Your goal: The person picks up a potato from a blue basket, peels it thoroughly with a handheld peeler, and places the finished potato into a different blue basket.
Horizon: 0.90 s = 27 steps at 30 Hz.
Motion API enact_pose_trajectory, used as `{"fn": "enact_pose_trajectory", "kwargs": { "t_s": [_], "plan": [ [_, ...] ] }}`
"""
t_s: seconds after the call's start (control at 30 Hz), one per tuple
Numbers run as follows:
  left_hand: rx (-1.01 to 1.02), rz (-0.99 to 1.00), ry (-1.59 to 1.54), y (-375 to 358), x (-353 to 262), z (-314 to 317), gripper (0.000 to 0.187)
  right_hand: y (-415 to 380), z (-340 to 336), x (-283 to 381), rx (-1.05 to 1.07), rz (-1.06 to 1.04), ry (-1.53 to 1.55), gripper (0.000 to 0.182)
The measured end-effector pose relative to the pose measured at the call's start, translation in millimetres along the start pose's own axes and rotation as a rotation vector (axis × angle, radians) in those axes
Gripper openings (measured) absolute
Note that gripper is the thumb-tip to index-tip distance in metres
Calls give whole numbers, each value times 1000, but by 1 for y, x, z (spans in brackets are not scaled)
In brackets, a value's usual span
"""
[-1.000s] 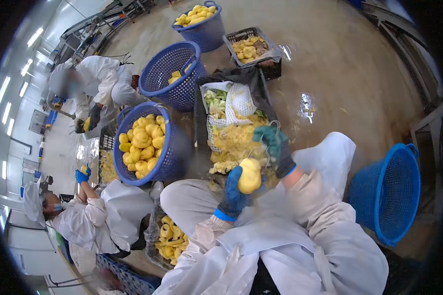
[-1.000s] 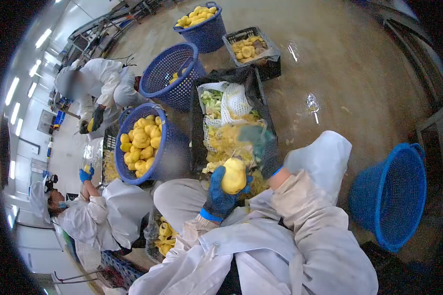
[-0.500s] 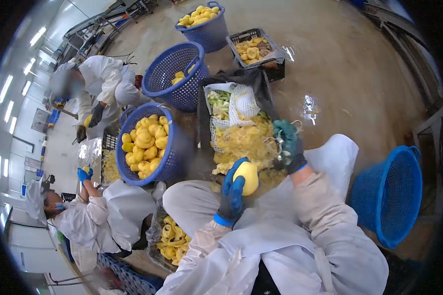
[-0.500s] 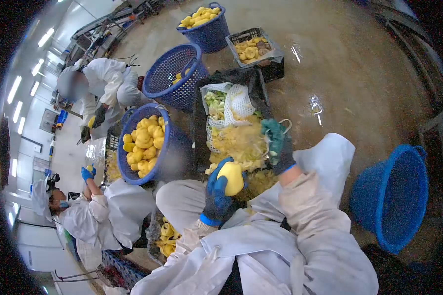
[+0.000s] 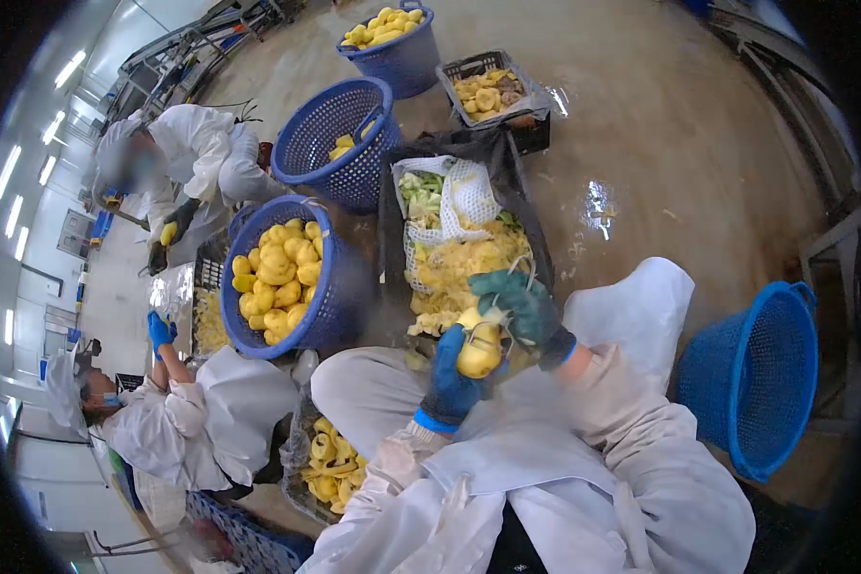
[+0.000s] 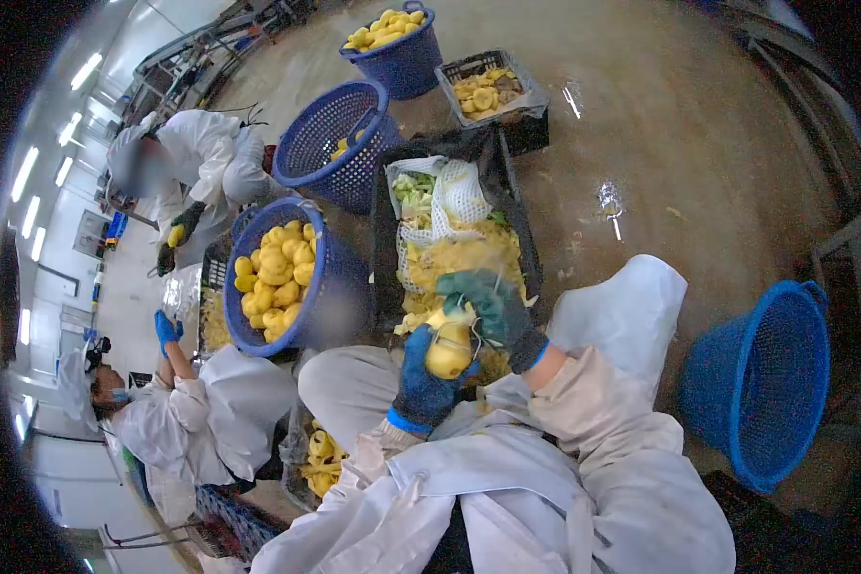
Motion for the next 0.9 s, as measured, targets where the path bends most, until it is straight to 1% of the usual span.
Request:
{"fn": "enact_pose_trajectory", "kwargs": {
  "t_s": [0.03,0.07,0.1,0.13,0.17,0.23,0.27,0.3,0.33,0.37,0.4,0.43,0.47,0.5,0.53,0.57,0.63,0.67,0.7,0.77,0.8,0.87,0.9],
  "plan": [
    [3,-47,-65,0,6,-3,53,-7,-16,-33,-155,107,249,22],
    [5,-91,-132,-2,11,-4,55,-18,-30,-83,-306,213,499,24],
    [14,-99,-173,-2,10,-1,55,-27,-42,-122,-448,314,749,25],
    [22,-105,-213,-2,8,1,55,-22,-40,-126,-407,226,1049,25],
    [28,-118,-254,-3,9,3,56,-14,-31,-105,-316,225,933,22],
    [112,-132,-316,-3,16,9,53,-13,-4,-60,-146,239,693,16],
    [161,-137,-339,0,17,11,53,-9,3,-43,-46,232,368,18],
    [207,-143,-361,1,17,12,52,-12,-13,-64,-178,221,462,23],
    [251,-144,-384,1,16,14,52,-18,-33,-102,-305,212,558,28],
    [295,-140,-404,1,13,19,52,-16,-48,-108,-428,200,654,33],
    [277,-11,-188,1,0,19,51,-28,-51,-125,-477,401,868,35],
    [255,114,22,-4,-11,28,50,-15,-45,-92,-347,307,709,26],
    [217,141,65,-7,-10,28,50,-12,-25,-62,-221,228,547,18],
    [177,165,110,-10,-9,28,49,-12,-21,-62,-199,241,492,17],
    [139,97,7,-6,-4,23,49,-12,-18,-63,-177,253,436,15],
    [160,109,171,-7,-5,21,46,-12,-15,-63,-156,264,381,14],
    [187,144,502,-9,-8,18,42,-16,-41,-105,-366,327,866,17],
    [190,127,431,-6,-8,14,42,-13,-55,-105,-399,259,714,19],
    [178,71,279,-4,-2,10,42,-14,-46,-107,-316,247,663,20],
    [124,-29,-33,-1,9,3,44,-6,-5,-46,-153,246,555,30],
    [144,-55,-79,0,10,7,46,-6,-5,-45,-173,285,486,30],
    [101,44,275,-1,-5,18,46,-14,-24,-77,-303,297,839,32],
    [62,87,450,-2,-12,24,45,-19,-44,-109,-418,327,789,33]
  ]
}}
Point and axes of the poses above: each hand's wrist, its own y-axis towards the middle knuckle, its own z-axis out of the palm, x = y × z, the point moved 9 cm from there along y, towards the middle knuckle, and after that the axes turned 8 degrees about x, right-handed, at the moved point
